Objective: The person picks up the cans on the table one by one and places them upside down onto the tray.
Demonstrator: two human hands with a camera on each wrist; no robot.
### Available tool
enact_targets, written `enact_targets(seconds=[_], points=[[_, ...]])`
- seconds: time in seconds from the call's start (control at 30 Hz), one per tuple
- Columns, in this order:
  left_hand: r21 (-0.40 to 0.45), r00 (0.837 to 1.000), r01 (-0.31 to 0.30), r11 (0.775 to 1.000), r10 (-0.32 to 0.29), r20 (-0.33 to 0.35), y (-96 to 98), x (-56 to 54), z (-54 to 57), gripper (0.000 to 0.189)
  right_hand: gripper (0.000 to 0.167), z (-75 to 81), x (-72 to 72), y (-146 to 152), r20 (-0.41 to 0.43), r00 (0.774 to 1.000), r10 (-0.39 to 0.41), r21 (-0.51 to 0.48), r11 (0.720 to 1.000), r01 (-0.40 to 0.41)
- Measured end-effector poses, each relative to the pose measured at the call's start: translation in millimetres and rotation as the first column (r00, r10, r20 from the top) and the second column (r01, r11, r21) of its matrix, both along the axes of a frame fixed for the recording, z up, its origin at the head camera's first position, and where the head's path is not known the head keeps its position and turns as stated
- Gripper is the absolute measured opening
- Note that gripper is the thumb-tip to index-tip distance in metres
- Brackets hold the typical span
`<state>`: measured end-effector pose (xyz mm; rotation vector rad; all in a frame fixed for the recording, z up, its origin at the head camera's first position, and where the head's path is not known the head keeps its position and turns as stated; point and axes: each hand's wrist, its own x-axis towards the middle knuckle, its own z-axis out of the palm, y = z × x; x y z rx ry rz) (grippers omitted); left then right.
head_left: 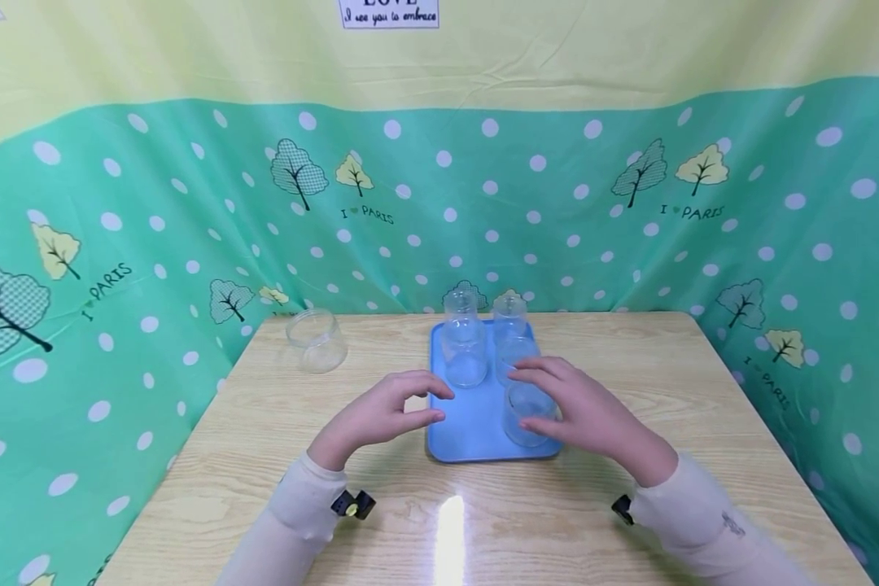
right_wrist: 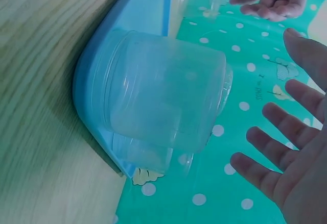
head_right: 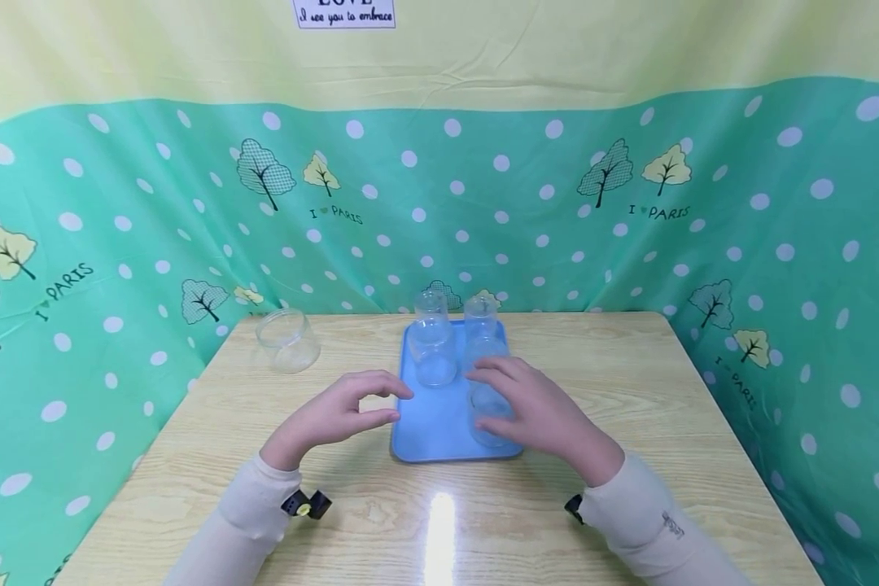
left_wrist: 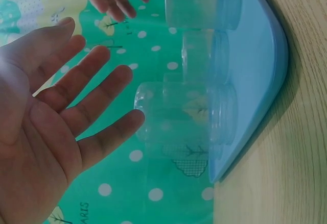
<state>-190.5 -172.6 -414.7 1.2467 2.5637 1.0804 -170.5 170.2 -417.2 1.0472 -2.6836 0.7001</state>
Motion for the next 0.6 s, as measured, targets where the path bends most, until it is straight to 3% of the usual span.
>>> enact_targets(seconds=[0.23, 0.6], points=[[0.002, 1.0, 0.001, 1.0, -0.001, 0.019, 0.7, 0.2, 0.0, 0.027, 0.066, -3.0, 9.7, 4, -0.018, 1.0, -0.001, -0.042, 0.999, 0.001], [0.014, 0.999, 0.036, 0.999, -0.035, -0.006, 3.1, -0.2, -3.2, 0.026, 0.066, -8.0, 15.6, 8, -0.038, 0.999, -0.022, -0.079, 0.997, 0.019]])
